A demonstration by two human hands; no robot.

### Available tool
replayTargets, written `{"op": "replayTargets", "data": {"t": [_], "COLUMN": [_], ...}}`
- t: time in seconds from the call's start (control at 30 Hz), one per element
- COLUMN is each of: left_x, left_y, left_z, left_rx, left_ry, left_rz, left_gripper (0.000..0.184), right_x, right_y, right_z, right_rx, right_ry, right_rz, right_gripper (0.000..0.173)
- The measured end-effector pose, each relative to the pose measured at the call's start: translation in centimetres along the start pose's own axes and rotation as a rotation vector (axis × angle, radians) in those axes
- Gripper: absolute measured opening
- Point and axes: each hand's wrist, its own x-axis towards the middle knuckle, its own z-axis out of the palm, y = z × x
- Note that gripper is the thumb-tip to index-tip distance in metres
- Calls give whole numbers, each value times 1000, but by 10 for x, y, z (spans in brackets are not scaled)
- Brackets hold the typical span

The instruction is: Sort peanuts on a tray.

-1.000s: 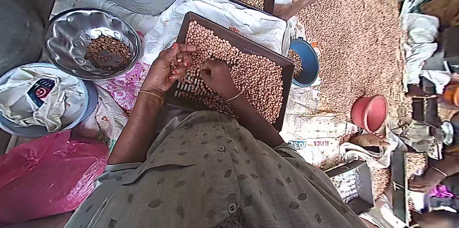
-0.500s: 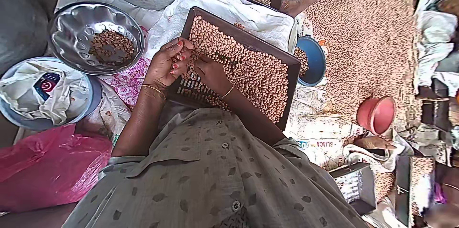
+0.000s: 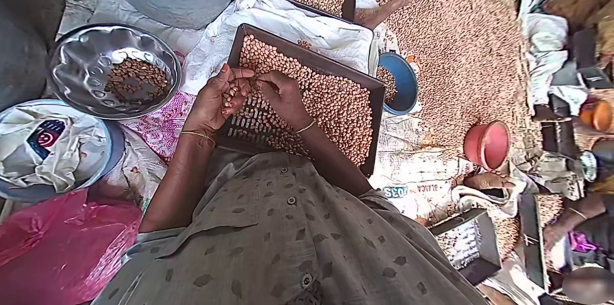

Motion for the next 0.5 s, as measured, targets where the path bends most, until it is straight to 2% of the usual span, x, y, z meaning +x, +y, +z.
{"op": "replayTargets", "data": {"t": [0.07, 0.1, 0.13, 0.2, 0.27, 0.33, 0.37, 0.43, 0.5], "left_x": [2, 2, 3, 1, -1, -1, -1, 0, -1], "left_y": [-2, -2, -2, -1, -1, 1, 1, 1, 1], "left_z": [3, 3, 2, -1, -2, -2, -2, -4, -6], "left_rx": [117, 143, 149, 125, 78, 14, -22, -95, -132], "left_ry": [-14, -33, -60, -122, -143, -120, -108, -93, -97], "left_rz": [-52, -68, -79, -76, -43, -13, 0, 20, 37], "left_gripper": [55, 56, 56, 53, 44, 38, 37, 37, 37], "right_x": [3, 7, 11, 20, 25, 17, 9, -2, -6], "right_y": [-16, -17, -12, 15, 49, 68, 72, 68, 58], "right_z": [-19, -29, -40, -63, -74, -66, -60, -59, -71], "right_rx": [246, 227, 131, -135, -405, -488, -447, -170, 160], "right_ry": [-3, 3, 35, 61, -63, -176, -210, -239, -219], "right_rz": [-52, -79, -89, 2, 149, 188, 151, 100, 181], "right_gripper": [20, 25, 27, 31, 42, 59, 61, 55, 45]}}
